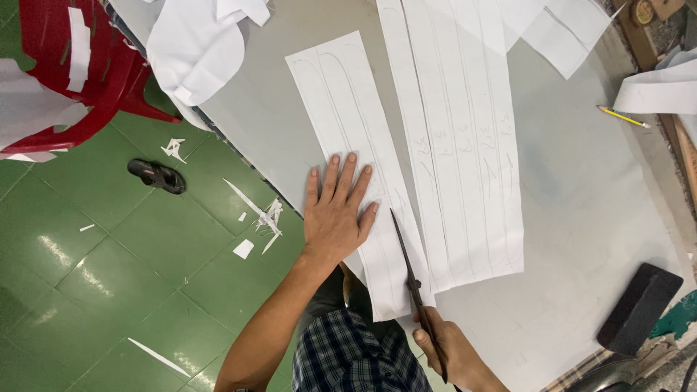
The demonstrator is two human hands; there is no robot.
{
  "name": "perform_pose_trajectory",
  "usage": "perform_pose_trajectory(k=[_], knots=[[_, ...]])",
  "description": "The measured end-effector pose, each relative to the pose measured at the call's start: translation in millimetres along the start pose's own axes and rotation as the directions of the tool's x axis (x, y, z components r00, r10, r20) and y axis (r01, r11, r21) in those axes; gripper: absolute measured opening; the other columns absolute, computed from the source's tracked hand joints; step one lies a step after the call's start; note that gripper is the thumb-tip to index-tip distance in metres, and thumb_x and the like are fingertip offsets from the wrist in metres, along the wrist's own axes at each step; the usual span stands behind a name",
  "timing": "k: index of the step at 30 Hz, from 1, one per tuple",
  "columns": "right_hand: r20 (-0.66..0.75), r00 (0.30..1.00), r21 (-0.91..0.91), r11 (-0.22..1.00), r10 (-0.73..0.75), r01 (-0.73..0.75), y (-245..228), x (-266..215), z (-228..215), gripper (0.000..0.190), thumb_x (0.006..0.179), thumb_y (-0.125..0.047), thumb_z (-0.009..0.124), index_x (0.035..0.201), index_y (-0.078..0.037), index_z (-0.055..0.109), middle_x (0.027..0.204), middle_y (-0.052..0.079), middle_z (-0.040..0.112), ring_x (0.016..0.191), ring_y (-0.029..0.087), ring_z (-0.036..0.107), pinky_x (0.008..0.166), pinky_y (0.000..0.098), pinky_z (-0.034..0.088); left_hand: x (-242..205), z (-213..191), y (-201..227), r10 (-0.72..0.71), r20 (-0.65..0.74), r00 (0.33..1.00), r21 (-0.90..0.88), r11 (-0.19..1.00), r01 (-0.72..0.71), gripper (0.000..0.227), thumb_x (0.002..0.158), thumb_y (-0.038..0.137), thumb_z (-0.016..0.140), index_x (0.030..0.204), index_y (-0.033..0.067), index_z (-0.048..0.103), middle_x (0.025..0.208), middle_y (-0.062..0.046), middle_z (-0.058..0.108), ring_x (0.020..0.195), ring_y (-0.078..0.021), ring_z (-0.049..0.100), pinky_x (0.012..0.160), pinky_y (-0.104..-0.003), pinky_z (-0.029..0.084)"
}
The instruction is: The person uses shears to cut a large sheet of white paper along pencil-drawn lines into several long strips. They briefly set down the shears to mark additional lines with a pencil before resuming cutting. The cut strips are left on the work surface.
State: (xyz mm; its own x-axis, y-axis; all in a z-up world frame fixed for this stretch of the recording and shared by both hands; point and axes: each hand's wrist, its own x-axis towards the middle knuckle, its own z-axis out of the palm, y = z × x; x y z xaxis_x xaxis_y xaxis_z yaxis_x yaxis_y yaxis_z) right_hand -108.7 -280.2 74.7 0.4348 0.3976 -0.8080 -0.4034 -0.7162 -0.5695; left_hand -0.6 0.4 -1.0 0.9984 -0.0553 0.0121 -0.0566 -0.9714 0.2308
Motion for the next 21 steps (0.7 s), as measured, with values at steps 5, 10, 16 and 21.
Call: perform_pose_trajectory(k=[5, 10, 16, 21], knots=[[0.154, 0.958, 0.124, 0.957, 0.241, -0.261, -60, -18, -27, 0.066, 0.087, -0.066, 0.046, 0.121, -0.012, 0.065, 0.066, -0.001, 0.043, 0.057, 0.011, 0.042, 0.053, 0.0284, 0.035, 1, -1, -1, -0.003, -0.004, 1.000, -0.013, 1.000, 0.003, 0.061, 0.109, 0.051, 0.036, 0.162, 0.0206, 0.039, 0.170, -0.008, 0.025, 0.158, -0.0307, 0.021, 0.129, -0.055, 0.011], [0.122, 0.991, 0.082, 0.996, -0.047, 0.037, -25, 17, -24, 0.065, 0.094, -0.060, 0.039, 0.130, -0.009, 0.054, 0.061, -0.003, 0.052, 0.051, 0.011, 0.047, 0.050, 0.0299, 0.042, 1, -2, -2, 0.012, -0.052, 0.999, -0.017, 1.000, -0.013, 0.062, 0.109, 0.045, 0.035, 0.161, 0.0099, 0.040, 0.169, -0.008, 0.029, 0.157, -0.0294, 0.021, 0.129, -0.055, 0.015], [0.080, 0.996, -0.019, 0.999, -0.033, 0.034, -38, 41, -27, 0.077, 0.087, -0.072, 0.032, 0.126, -0.008, 0.052, 0.064, 0.000, 0.058, 0.050, 0.015, 0.062, 0.051, 0.0303, 0.055, 2, -2, -3, -0.010, 0.028, 1.000, 0.001, 1.000, 0.010, 0.066, 0.109, 0.047, 0.029, 0.162, 0.0092, 0.035, 0.171, -0.007, 0.024, 0.159, -0.0274, 0.016, 0.130, -0.052, 0.007], [0.067, 0.998, -0.024, 0.999, -0.019, 0.021, -41, 44, -27, 0.073, 0.088, -0.070, 0.033, 0.125, -0.010, 0.052, 0.062, -0.001, 0.057, 0.050, 0.016, 0.064, 0.053, 0.0301, 0.055, 2, -3, -3, -0.006, -0.023, 1.000, -0.006, 1.000, 0.006, 0.064, 0.109, 0.047, 0.031, 0.160, 0.0084, 0.041, 0.169, -0.008, 0.031, 0.158, -0.0283, 0.022, 0.129, -0.053, 0.011]])
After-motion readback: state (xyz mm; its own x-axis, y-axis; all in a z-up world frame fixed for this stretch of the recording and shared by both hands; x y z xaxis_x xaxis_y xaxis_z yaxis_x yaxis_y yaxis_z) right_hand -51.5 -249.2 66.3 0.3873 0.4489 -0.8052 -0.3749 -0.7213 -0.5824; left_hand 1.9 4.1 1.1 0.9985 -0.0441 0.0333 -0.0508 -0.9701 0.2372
